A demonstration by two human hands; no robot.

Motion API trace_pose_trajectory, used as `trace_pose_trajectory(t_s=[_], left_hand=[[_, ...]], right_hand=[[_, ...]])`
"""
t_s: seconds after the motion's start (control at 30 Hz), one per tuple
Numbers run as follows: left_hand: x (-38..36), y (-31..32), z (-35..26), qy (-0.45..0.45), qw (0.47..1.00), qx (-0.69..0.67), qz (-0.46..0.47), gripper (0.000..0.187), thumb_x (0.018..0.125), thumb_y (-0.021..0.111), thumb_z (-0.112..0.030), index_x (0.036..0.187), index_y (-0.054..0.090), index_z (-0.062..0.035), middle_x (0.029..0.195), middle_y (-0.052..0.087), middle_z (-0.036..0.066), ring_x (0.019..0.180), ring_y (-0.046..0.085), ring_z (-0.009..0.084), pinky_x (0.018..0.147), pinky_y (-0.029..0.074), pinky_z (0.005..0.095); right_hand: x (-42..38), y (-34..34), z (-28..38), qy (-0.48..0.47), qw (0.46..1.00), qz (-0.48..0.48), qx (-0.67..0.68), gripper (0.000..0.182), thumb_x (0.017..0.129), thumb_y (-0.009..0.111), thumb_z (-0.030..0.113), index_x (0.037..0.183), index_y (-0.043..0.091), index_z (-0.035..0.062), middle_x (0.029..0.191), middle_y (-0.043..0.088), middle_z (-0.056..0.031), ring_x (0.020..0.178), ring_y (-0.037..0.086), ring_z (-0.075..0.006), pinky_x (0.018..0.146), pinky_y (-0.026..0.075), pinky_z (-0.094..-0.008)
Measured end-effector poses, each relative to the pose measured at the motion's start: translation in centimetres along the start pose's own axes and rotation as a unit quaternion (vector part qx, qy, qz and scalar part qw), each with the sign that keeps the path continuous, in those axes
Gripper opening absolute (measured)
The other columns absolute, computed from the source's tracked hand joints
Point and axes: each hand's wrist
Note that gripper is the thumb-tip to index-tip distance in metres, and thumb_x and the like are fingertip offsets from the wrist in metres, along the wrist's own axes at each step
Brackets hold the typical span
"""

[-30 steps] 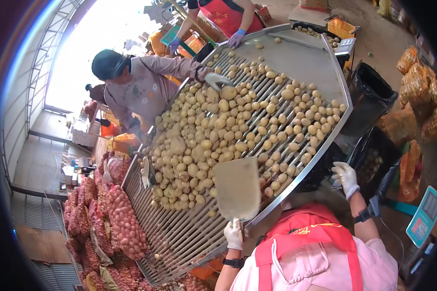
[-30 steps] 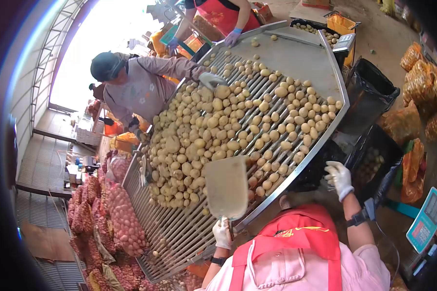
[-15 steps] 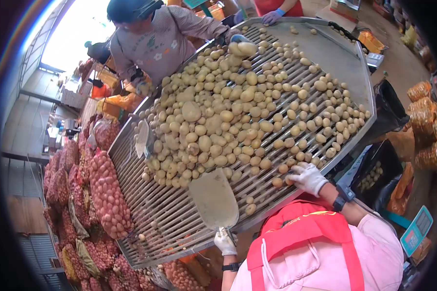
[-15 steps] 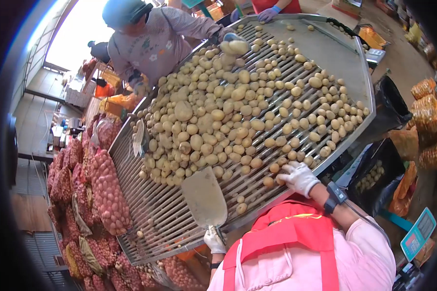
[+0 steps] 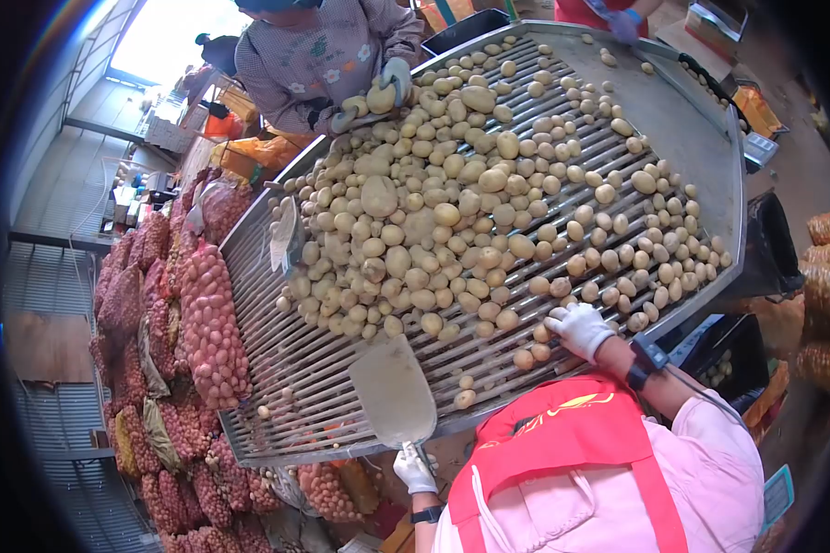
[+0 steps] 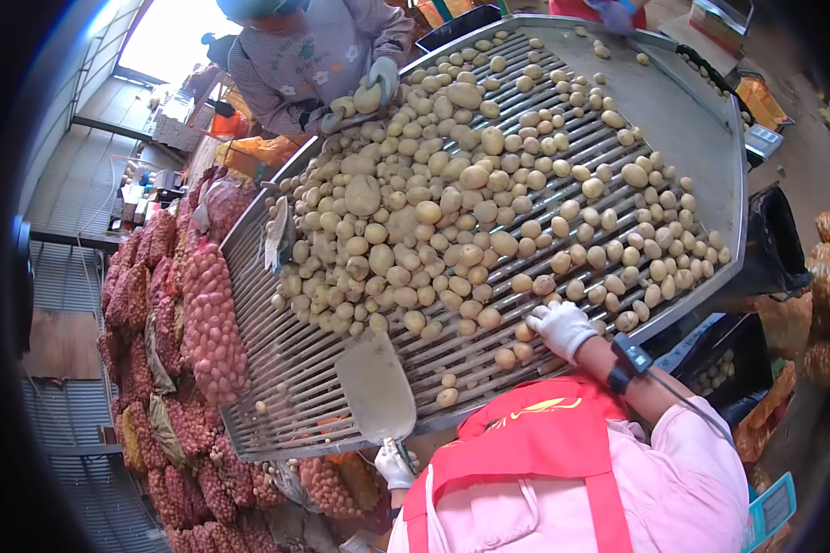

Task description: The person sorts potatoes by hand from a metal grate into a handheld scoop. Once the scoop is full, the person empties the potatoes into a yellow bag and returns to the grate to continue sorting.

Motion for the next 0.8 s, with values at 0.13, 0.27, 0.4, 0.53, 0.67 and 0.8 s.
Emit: trace_pose_trajectory(t_s=[0.13, 0.27, 0.4, 0.53, 0.67, 0.8], left_hand=[[-1.0, 1.6, 0.8, 0.051, 0.999, 0.012, 0.016, 0.037, 0.100, 0.052, -0.034, 0.074, 0.052, -0.0068, 0.051, 0.055, 0.009, 0.036, 0.052, 0.0162, 0.032, 0.042, 0.0282], [-2.1, 3.1, 1.1, 0.051, 0.997, 0.035, 0.038, 0.039, 0.100, 0.052, -0.034, 0.074, 0.053, -0.0051, 0.051, 0.054, 0.007, 0.037, 0.053, 0.0153, 0.033, 0.044, 0.0284], [-2.7, 4.6, 1.2, 0.082, 0.995, 0.052, 0.038, 0.039, 0.100, 0.052, -0.034, 0.072, 0.052, -0.0055, 0.050, 0.053, 0.005, 0.037, 0.052, 0.0144, 0.033, 0.043, 0.0287], [-1.8, 5.0, 2.0, 0.146, 0.982, 0.104, 0.052, 0.039, 0.099, 0.054, -0.032, 0.071, 0.050, -0.0054, 0.050, 0.051, 0.004, 0.037, 0.051, 0.0141, 0.034, 0.042, 0.0295], [-2.7, 6.6, -0.1, 0.182, 0.973, 0.100, 0.103, 0.041, 0.096, 0.058, -0.031, 0.065, 0.050, -0.0058, 0.051, 0.050, 0.001, 0.039, 0.049, 0.0120, 0.037, 0.038, 0.0291], [-1.5, 8.3, -0.7, 0.242, 0.937, 0.228, 0.104, 0.044, 0.095, 0.059, -0.032, 0.063, 0.053, -0.0029, 0.050, 0.053, 0.005, 0.042, 0.049, 0.0134, 0.043, 0.039, 0.0330]], right_hand=[[1.0, 1.0, -0.7, 0.042, 0.997, 0.053, 0.043, 0.020, 0.072, 0.066, 0.020, 0.092, 0.065, 0.0152, 0.087, 0.062, -0.0054, 0.083, 0.063, -0.0273, 0.068, 0.053, -0.0412], [0.1, -2.5, -4.3, 0.144, 0.989, 0.005, 0.042, 0.024, 0.071, 0.069, 0.019, 0.093, 0.063, 0.0135, 0.094, 0.060, -0.0101, 0.087, 0.063, -0.0291, 0.073, 0.052, -0.0427], [1.0, -5.1, -6.3, 0.268, 0.961, -0.021, 0.064, 0.023, 0.075, 0.070, 0.024, 0.093, 0.062, 0.0140, 0.095, 0.059, -0.0129, 0.090, 0.063, -0.0301, 0.073, 0.053, -0.0436], [3.9, -3.5, -3.7, 0.137, 0.988, 0.065, 0.019, 0.023, 0.078, 0.065, 0.021, 0.101, 0.063, 0.0179, 0.099, 0.060, -0.0126, 0.088, 0.065, -0.0303, 0.069, 0.055, -0.0446], [4.5, -0.4, -4.2, 0.139, 0.981, 0.117, 0.060, 0.033, 0.072, 0.070, 0.020, 0.105, 0.063, 0.0192, 0.101, 0.058, -0.0121, 0.090, 0.066, -0.0318, 0.070, 0.055, -0.0442], [5.1, -4.4, -2.8, 0.278, 0.926, 0.041, 0.253, 0.045, 0.076, 0.071, 0.034, 0.110, 0.063, 0.0060, 0.104, 0.066, -0.0182, 0.095, 0.065, -0.0352, 0.084, 0.052, -0.0418]])
Point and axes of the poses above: each hand's wrist, its own x-axis towards the middle knuckle, its own y-axis out of the palm, z = x × y
